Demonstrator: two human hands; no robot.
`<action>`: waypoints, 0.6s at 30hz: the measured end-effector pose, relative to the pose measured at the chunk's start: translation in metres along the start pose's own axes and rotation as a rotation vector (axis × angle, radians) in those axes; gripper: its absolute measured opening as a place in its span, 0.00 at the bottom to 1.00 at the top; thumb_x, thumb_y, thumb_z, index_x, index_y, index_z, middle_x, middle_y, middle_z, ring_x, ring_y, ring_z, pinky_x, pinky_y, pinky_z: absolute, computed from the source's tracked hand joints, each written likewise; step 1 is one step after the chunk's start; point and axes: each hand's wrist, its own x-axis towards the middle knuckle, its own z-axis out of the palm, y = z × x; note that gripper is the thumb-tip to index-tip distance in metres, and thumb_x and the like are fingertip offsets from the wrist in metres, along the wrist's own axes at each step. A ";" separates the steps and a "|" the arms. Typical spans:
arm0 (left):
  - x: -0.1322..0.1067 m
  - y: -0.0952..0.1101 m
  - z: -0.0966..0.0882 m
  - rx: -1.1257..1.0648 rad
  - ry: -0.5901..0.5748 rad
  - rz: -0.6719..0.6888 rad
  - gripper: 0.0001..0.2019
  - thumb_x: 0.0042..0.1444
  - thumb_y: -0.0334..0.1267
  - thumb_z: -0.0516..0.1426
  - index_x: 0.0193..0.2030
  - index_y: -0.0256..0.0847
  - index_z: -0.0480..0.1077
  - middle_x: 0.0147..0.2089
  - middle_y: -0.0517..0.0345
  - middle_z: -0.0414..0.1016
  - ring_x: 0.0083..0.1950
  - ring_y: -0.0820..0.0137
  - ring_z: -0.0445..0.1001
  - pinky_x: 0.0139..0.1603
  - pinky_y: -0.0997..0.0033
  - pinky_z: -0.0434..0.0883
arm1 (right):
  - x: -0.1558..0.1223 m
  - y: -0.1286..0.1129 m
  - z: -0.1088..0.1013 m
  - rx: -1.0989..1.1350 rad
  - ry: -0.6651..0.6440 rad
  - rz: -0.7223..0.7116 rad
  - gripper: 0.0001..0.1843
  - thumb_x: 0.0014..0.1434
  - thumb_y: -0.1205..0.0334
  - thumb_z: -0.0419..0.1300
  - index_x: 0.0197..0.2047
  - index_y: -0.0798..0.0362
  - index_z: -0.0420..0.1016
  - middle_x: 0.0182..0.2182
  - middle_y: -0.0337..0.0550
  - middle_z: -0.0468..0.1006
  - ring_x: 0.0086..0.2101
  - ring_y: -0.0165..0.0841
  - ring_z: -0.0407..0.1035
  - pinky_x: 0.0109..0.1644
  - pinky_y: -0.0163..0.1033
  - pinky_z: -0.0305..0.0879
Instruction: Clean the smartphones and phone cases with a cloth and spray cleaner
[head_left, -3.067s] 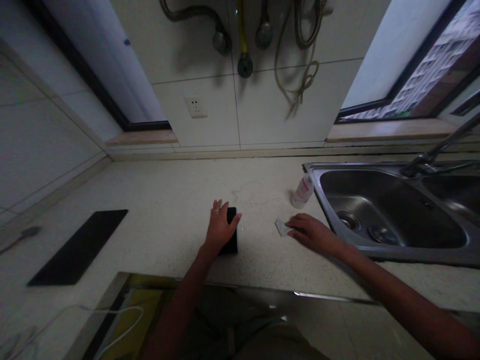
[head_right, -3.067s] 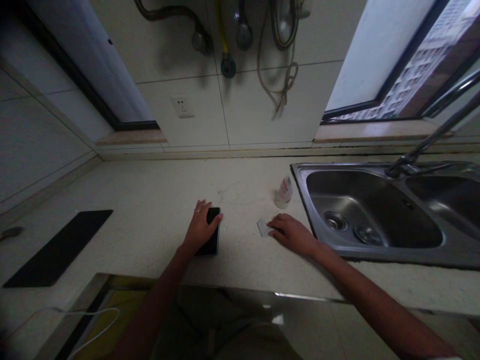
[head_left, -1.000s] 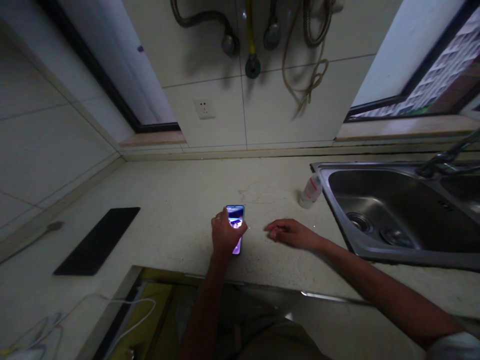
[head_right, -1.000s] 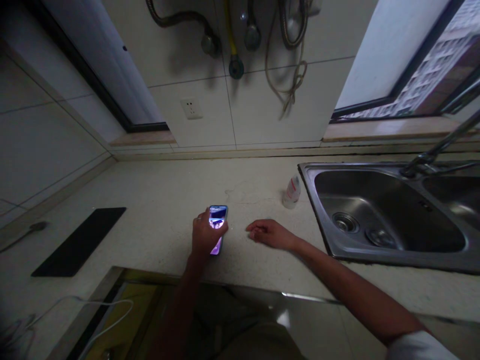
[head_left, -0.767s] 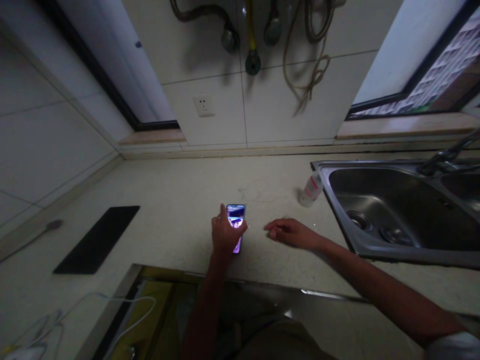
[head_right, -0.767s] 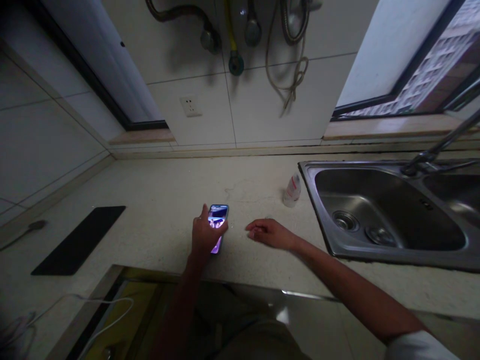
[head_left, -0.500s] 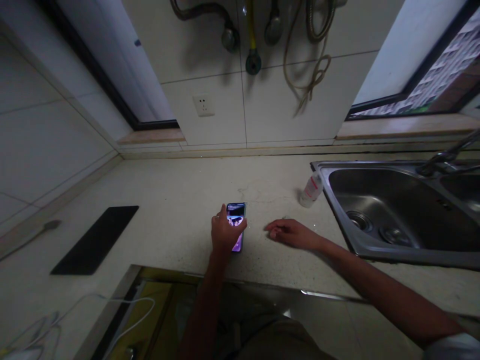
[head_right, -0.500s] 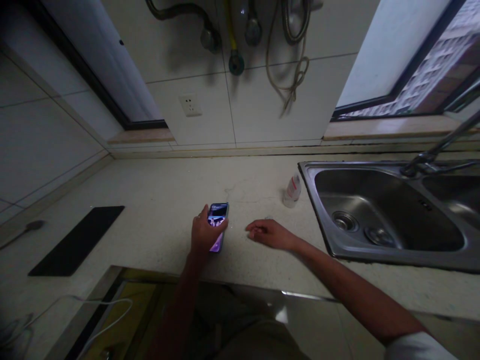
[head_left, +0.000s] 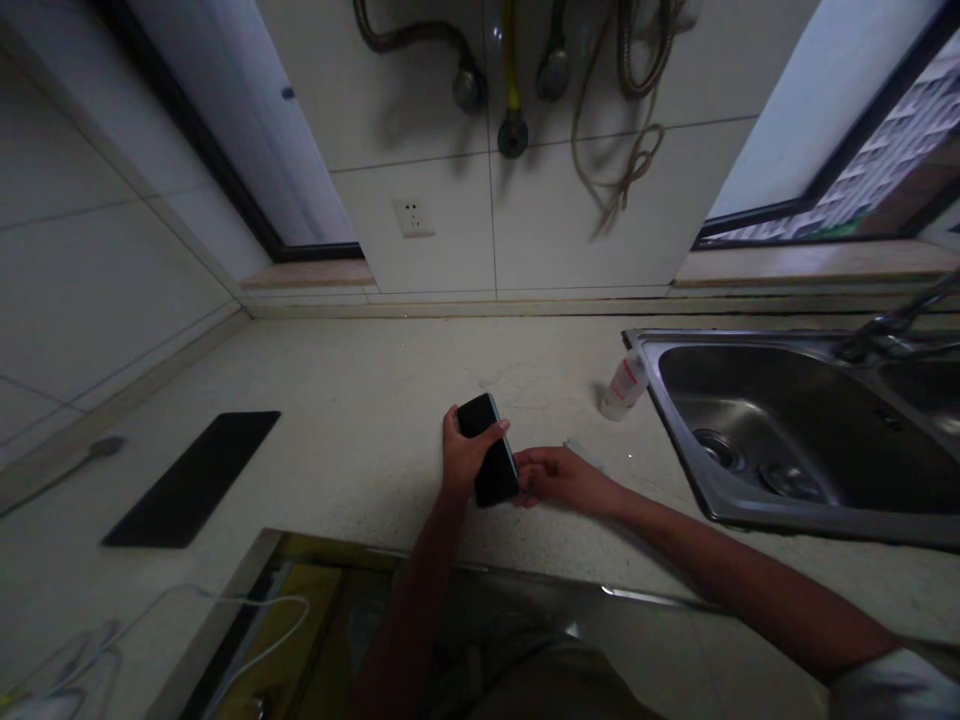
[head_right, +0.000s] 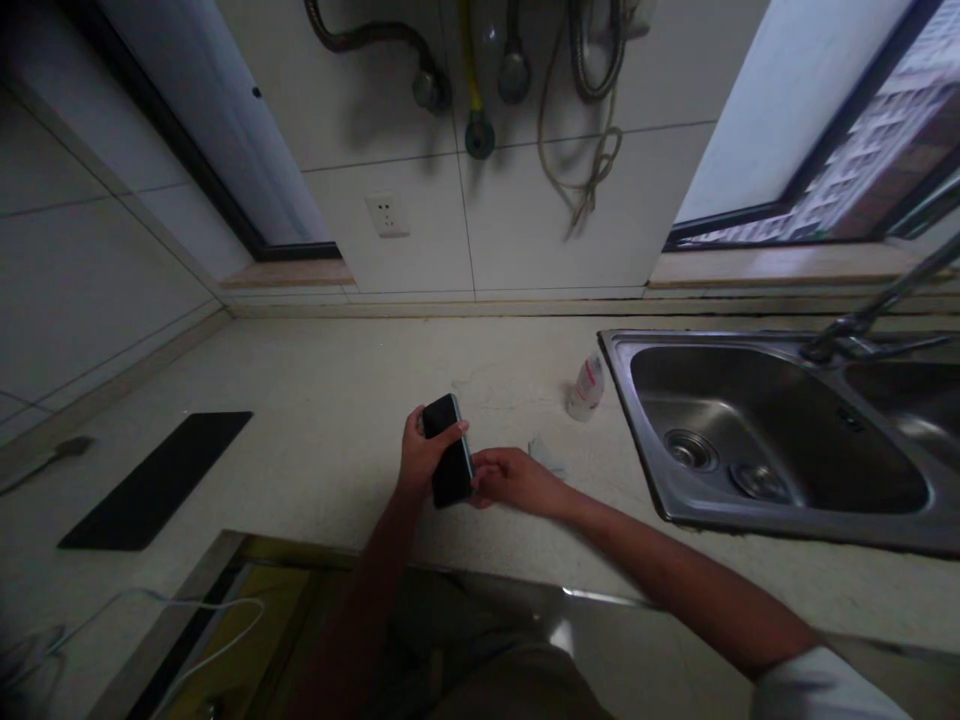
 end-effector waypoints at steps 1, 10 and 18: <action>0.000 0.000 0.001 -0.010 0.019 0.009 0.50 0.36 0.44 0.76 0.65 0.41 0.59 0.59 0.43 0.72 0.54 0.58 0.76 0.57 0.59 0.72 | 0.002 0.000 0.001 0.016 0.021 -0.002 0.18 0.52 0.56 0.68 0.44 0.55 0.78 0.33 0.41 0.81 0.34 0.30 0.75 0.44 0.39 0.72; 0.005 -0.008 0.002 -0.296 -0.011 0.013 0.31 0.40 0.58 0.70 0.44 0.37 0.70 0.41 0.52 0.77 0.42 0.65 0.76 0.45 0.66 0.71 | 0.013 0.018 0.002 0.069 0.201 0.074 0.13 0.40 0.64 0.66 0.33 0.52 0.72 0.24 0.32 0.76 0.28 0.28 0.72 0.43 0.38 0.72; 0.013 -0.022 0.002 -0.321 0.052 0.043 0.25 0.44 0.60 0.65 0.34 0.39 0.69 0.29 0.63 0.69 0.31 0.73 0.66 0.34 0.72 0.65 | 0.018 0.019 0.004 -0.138 0.265 0.105 0.12 0.41 0.65 0.61 0.32 0.51 0.67 0.20 0.29 0.67 0.23 0.26 0.64 0.33 0.34 0.66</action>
